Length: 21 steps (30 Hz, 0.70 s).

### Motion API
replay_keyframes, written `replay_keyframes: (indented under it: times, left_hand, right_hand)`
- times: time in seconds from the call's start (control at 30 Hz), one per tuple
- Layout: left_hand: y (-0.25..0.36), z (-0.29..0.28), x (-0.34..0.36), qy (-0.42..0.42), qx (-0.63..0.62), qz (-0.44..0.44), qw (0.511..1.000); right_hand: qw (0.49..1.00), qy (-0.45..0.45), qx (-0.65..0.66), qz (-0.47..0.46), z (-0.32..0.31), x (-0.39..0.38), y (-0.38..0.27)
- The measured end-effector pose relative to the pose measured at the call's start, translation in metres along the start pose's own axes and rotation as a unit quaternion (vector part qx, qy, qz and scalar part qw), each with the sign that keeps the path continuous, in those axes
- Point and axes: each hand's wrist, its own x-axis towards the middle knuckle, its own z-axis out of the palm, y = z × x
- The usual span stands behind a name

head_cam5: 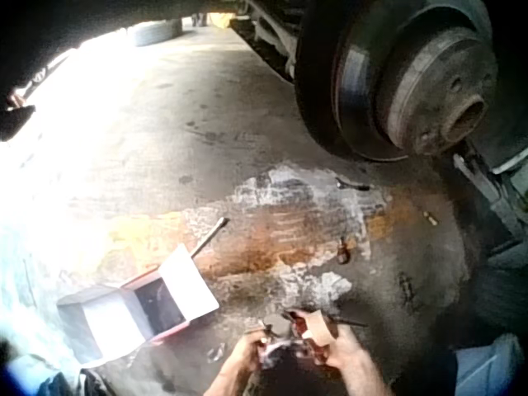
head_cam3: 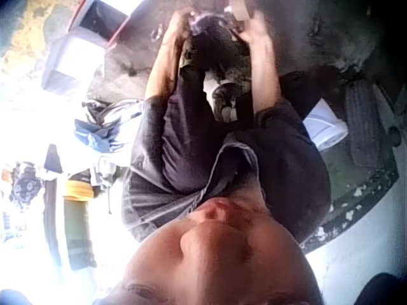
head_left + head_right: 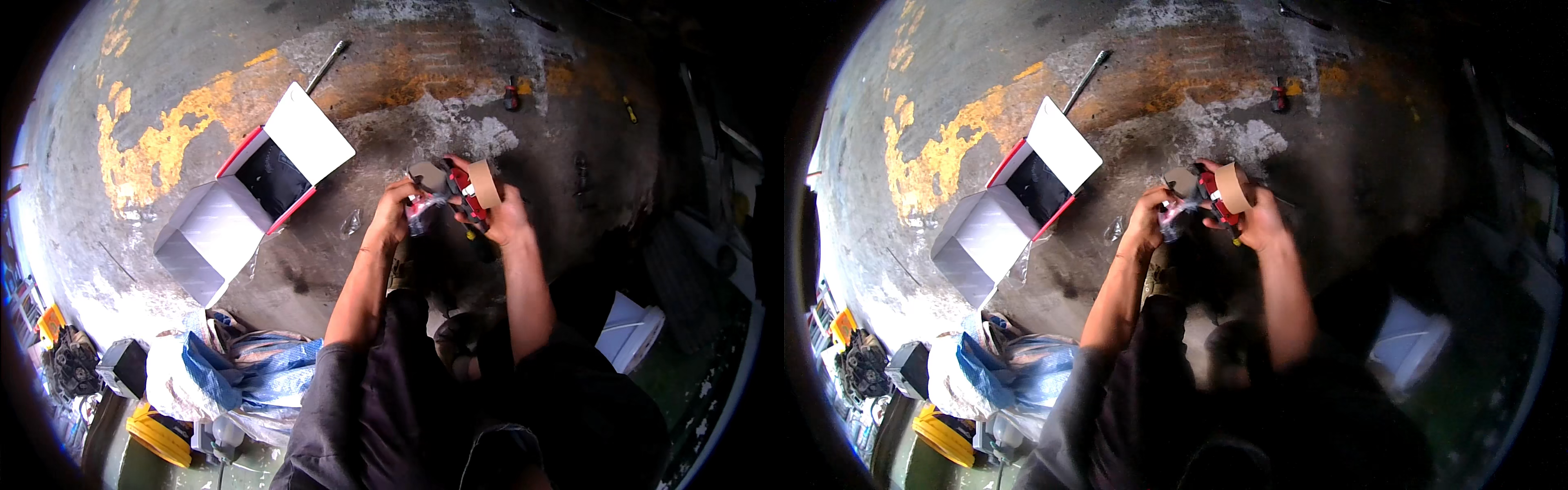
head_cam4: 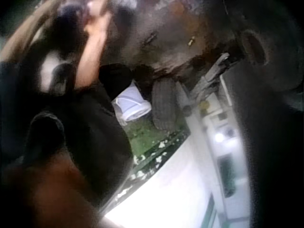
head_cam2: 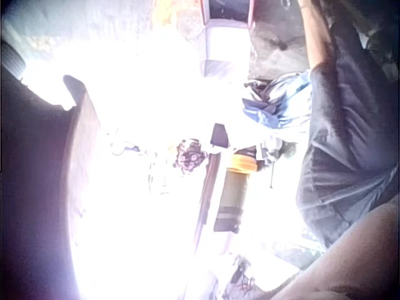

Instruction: The person removes a component from a car engine using a socket wrench, opens a box of new brake pads, puts on work gloves, and installs a red component onto the wheel assembly of a car.

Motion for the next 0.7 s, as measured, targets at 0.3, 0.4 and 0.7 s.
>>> replay_keyframes:
  times: [0.3,0.4,0.7]
  left_hand:
    - [0.006,0.015,-0.01,0.087,0.026,0.055,0.994]
    - [0.01,0.023,-0.023,0.114,0.057,0.044,0.991]
    - [0.016,0.043,-0.041,0.171,0.259,0.051,0.949]
  right_hand:
    - [0.933,0.217,-0.276,-0.082,-0.04,0.1,-0.064]
    - [0.859,0.248,-0.442,-0.073,-0.037,0.107,-0.087]
    - [0.816,0.043,-0.571,-0.079,0.028,0.042,-0.014]
